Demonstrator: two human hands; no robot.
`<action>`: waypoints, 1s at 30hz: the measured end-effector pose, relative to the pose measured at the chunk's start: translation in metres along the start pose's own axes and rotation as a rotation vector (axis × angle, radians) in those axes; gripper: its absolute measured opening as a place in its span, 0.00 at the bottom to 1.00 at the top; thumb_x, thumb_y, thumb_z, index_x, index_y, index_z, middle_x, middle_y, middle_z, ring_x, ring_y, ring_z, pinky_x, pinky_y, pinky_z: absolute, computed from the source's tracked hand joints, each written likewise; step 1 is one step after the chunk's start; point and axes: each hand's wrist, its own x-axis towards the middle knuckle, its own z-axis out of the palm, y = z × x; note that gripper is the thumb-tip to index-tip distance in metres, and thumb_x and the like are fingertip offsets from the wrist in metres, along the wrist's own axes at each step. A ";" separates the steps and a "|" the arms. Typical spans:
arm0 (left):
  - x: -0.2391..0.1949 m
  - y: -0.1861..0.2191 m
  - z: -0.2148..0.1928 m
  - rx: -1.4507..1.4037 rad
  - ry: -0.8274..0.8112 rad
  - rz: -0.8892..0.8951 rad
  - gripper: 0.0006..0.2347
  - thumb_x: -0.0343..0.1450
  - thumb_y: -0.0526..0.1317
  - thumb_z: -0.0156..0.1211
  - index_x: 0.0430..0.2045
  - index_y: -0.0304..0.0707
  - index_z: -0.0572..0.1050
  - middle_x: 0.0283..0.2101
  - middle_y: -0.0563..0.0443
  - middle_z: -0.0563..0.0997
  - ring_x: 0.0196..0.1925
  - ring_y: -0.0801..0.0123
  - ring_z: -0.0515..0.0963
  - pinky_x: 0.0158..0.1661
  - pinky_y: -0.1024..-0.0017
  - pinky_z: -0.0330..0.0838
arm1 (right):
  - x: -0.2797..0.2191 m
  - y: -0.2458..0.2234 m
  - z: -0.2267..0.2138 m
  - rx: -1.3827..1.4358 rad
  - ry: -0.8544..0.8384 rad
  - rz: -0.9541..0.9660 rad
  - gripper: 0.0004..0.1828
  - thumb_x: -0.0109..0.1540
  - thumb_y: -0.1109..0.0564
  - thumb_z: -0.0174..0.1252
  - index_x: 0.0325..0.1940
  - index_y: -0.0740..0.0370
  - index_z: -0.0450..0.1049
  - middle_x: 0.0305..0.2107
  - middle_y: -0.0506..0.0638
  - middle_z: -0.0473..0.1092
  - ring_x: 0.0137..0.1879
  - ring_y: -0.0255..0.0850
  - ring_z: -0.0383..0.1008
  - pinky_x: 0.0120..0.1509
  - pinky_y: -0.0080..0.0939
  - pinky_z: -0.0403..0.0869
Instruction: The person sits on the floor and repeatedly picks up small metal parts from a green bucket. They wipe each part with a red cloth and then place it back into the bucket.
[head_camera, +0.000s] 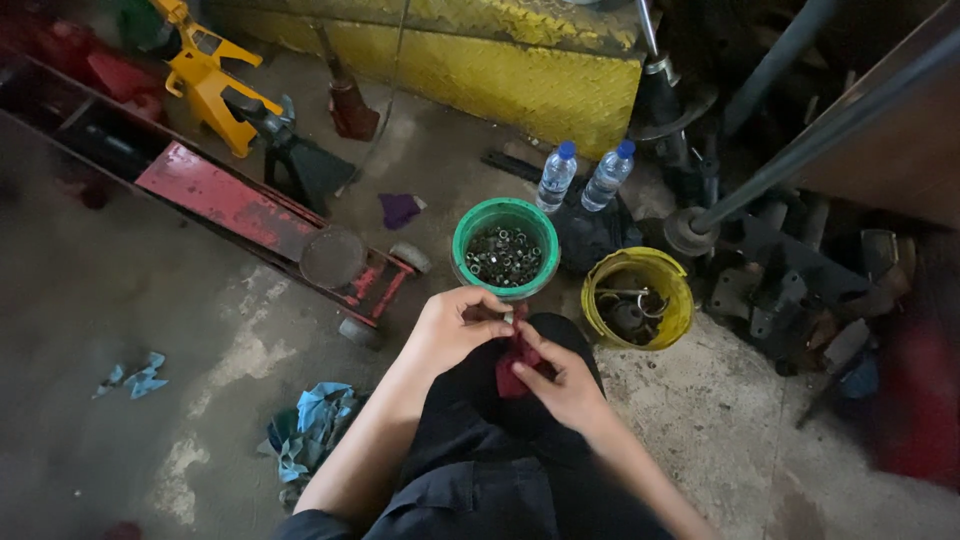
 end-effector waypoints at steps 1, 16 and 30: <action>-0.001 0.001 -0.001 0.000 0.000 0.000 0.08 0.66 0.28 0.69 0.37 0.28 0.79 0.39 0.50 0.86 0.40 0.76 0.85 0.43 0.75 0.80 | -0.002 0.009 -0.002 0.000 0.000 0.000 0.34 0.63 0.66 0.61 0.73 0.65 0.62 0.61 0.50 0.70 0.64 0.36 0.69 0.67 0.36 0.67; 0.005 0.023 -0.009 0.407 -0.159 0.524 0.12 0.60 0.27 0.71 0.35 0.31 0.80 0.42 0.46 0.85 0.48 0.56 0.86 0.50 0.66 0.80 | 0.011 -0.022 -0.010 1.266 -0.235 0.303 0.18 0.70 0.52 0.54 0.58 0.67 0.68 0.30 0.48 0.66 0.31 0.34 0.61 0.40 0.39 0.62; 0.062 -0.168 -0.048 0.008 0.091 -0.101 0.13 0.65 0.24 0.65 0.42 0.32 0.76 0.40 0.49 0.83 0.44 0.69 0.83 0.47 0.72 0.78 | 0.037 0.120 -0.004 1.514 0.182 0.620 0.11 0.67 0.50 0.53 0.49 0.56 0.74 0.33 0.46 0.71 0.33 0.37 0.62 0.39 0.37 0.62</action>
